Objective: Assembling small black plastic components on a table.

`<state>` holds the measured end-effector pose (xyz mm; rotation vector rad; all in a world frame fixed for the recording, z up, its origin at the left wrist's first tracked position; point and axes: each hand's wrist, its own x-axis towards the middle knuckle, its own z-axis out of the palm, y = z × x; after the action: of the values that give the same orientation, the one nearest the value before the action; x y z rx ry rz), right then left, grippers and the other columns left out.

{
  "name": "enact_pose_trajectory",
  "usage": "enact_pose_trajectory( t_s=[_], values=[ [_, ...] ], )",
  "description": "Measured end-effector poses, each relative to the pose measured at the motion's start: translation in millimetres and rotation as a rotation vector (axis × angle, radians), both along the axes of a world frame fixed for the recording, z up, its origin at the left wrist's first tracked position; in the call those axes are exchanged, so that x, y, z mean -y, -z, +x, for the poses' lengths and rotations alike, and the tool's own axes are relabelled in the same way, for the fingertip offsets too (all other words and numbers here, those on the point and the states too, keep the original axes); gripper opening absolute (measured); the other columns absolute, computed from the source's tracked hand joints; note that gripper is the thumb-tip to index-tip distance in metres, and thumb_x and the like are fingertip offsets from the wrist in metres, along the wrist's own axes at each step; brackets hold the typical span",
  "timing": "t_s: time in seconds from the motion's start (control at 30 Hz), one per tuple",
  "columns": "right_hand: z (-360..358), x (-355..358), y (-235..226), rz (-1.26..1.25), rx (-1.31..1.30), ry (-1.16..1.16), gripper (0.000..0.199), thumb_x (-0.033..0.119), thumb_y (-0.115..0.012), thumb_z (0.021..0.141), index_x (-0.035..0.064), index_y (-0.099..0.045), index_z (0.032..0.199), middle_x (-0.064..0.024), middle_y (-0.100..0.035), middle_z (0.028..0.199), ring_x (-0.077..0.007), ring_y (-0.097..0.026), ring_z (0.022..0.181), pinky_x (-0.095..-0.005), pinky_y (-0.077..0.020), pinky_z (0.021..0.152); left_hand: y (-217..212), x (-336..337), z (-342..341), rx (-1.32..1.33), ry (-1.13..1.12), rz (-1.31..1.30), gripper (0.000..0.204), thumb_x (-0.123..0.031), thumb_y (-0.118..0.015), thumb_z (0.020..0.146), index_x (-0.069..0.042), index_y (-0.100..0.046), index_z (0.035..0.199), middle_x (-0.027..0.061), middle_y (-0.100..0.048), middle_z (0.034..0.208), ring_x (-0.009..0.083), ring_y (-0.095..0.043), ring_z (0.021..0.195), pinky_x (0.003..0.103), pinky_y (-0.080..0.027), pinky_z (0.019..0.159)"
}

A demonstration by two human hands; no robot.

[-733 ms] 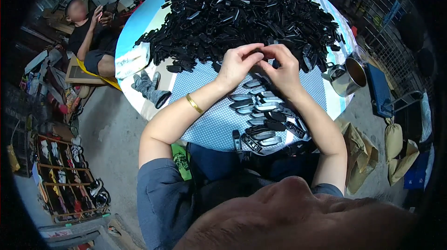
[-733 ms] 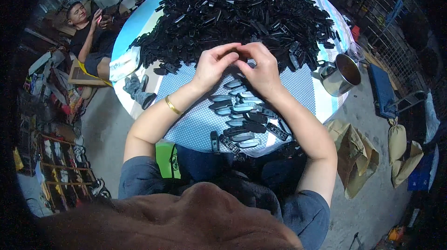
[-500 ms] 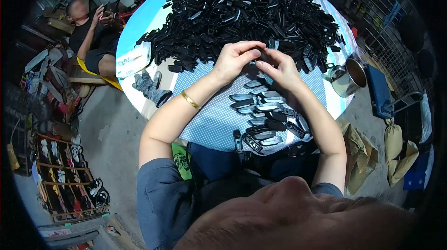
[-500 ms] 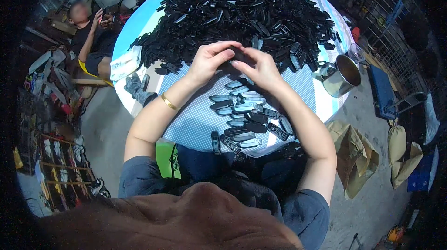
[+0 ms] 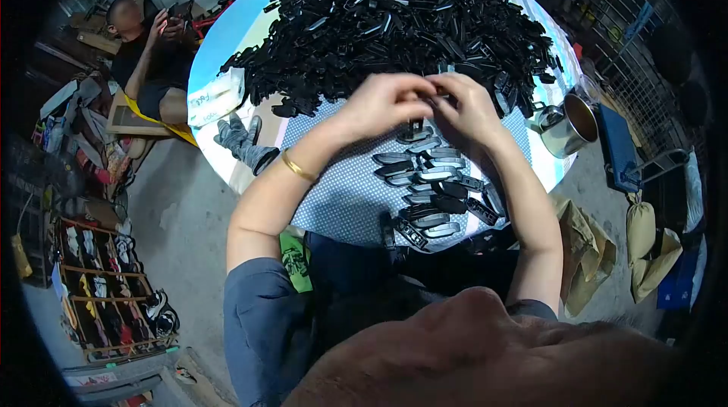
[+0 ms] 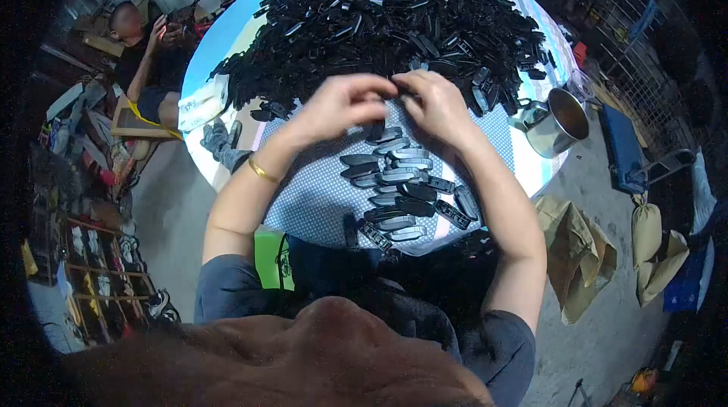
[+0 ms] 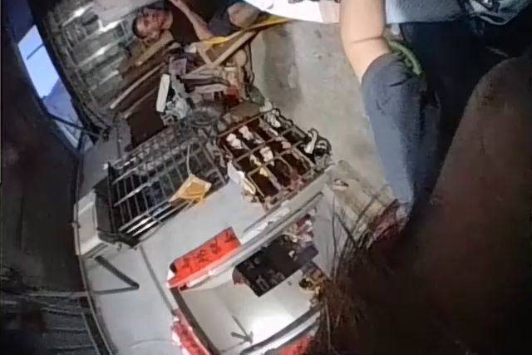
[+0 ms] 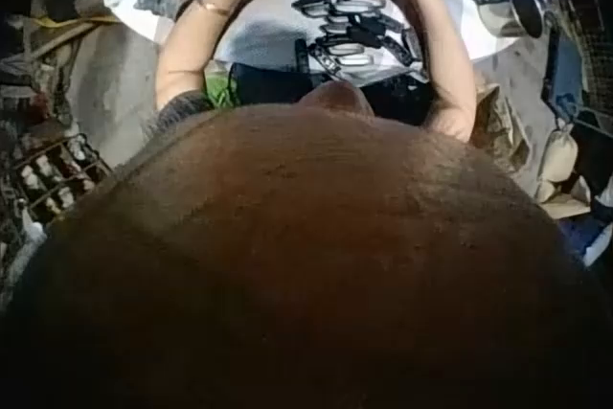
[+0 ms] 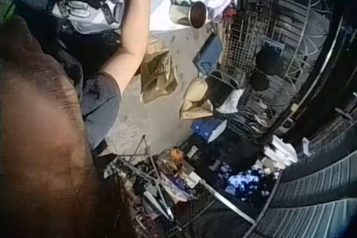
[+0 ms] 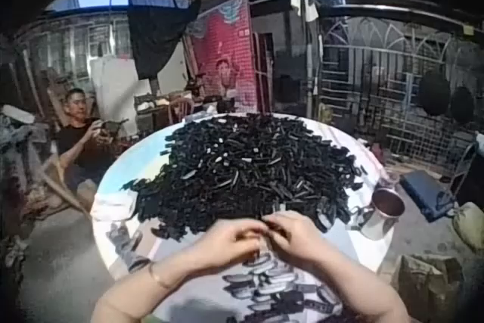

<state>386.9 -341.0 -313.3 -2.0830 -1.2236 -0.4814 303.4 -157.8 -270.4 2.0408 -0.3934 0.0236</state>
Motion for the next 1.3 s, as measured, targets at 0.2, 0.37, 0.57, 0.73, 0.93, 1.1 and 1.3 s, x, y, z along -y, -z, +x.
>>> enact_pose_trajectory(
  t_s=[0.2, 0.37, 0.57, 0.73, 0.93, 1.1, 1.3],
  values=[
    [2, -16, 12, -0.097, 0.238, 0.030, 0.041, 0.007, -0.059, 0.069, 0.0083, -0.058, 0.110, -0.0084, -0.053, 0.115, -0.0273, -0.053, 0.097, -0.0358, -0.0477, 0.079, 20, 29, -16, 0.078, 0.235, 0.179, 0.033, -0.022, -0.069, 0.074, -0.003, -0.061, 0.099, 0.0127, -0.063, 0.075, 0.0218, -0.061, 0.067, 0.031, -0.048, 0.064],
    [4, -32, 15, -0.221, 0.339, 0.040, 0.037, 0.016, -0.061, 0.071, 0.0103, -0.059, 0.108, -0.0058, -0.056, 0.109, -0.0234, -0.052, 0.089, -0.0331, -0.0472, 0.074, 15, -5, 4, 0.353, -0.254, 0.545, 0.027, -0.027, -0.069, 0.072, -0.001, -0.064, 0.077, 0.0139, -0.060, 0.078, 0.0295, -0.058, 0.078, 0.037, -0.046, 0.071],
    [5, -31, 17, -0.200, 0.306, 0.053, 0.024, 0.011, -0.066, 0.067, 0.0076, -0.063, 0.091, -0.0057, -0.059, 0.090, -0.0227, -0.055, 0.079, -0.0319, -0.0477, 0.068, 30, -18, 14, 0.358, -0.413, 0.835, 0.042, -0.030, -0.074, 0.067, 0.001, -0.060, 0.091, 0.0159, -0.056, 0.086, 0.0327, -0.054, 0.089, 0.038, -0.045, 0.078],
    [3, -15, 9, 0.019, 0.229, 0.127, 0.020, 0.005, -0.061, 0.066, 0.0051, -0.061, 0.086, -0.0084, -0.059, 0.091, -0.0263, -0.056, 0.086, -0.0344, -0.0475, 0.073, 13, -22, 1, 0.275, -0.400, 0.863, 0.053, -0.031, -0.074, 0.066, 0.002, -0.054, 0.102, 0.0185, -0.058, 0.088, 0.0347, -0.056, 0.090, 0.040, -0.047, 0.078],
    [33, 9, -7, 0.117, 0.311, 0.369, 0.027, 0.011, -0.062, 0.075, 0.0049, -0.060, 0.102, -0.0098, -0.059, 0.103, -0.0284, -0.054, 0.093, -0.0355, -0.0450, 0.081, 25, -13, 5, 0.194, -0.272, 0.836, 0.045, -0.017, -0.070, 0.071, 0.004, -0.051, 0.105, 0.0223, -0.061, 0.086, 0.0374, -0.059, 0.084, 0.043, -0.048, 0.074],
    [38, 11, 4, -0.094, 0.214, 0.449, 0.028, 0.014, -0.066, 0.073, 0.0042, -0.063, 0.100, -0.0108, -0.064, 0.089, -0.0277, -0.058, 0.084, -0.0360, -0.0471, 0.075, 28, -14, 7, 0.380, -0.297, 0.606, 0.036, -0.005, -0.060, 0.073, 0.002, -0.050, 0.107, 0.0218, -0.060, 0.086, 0.0389, -0.058, 0.083, 0.043, -0.048, 0.074],
    [35, 7, 2, 0.024, 0.194, 0.417, 0.028, 0.015, -0.064, 0.075, 0.0052, -0.062, 0.101, -0.0106, -0.063, 0.091, -0.0274, -0.058, 0.087, -0.0351, -0.0474, 0.076, 29, -10, 16, 0.009, -0.178, 0.066, 0.042, -0.007, -0.057, 0.081, 0.002, -0.044, 0.120, 0.0139, -0.062, 0.089, 0.0174, -0.060, 0.075, 0.028, -0.050, 0.067]
  ],
)
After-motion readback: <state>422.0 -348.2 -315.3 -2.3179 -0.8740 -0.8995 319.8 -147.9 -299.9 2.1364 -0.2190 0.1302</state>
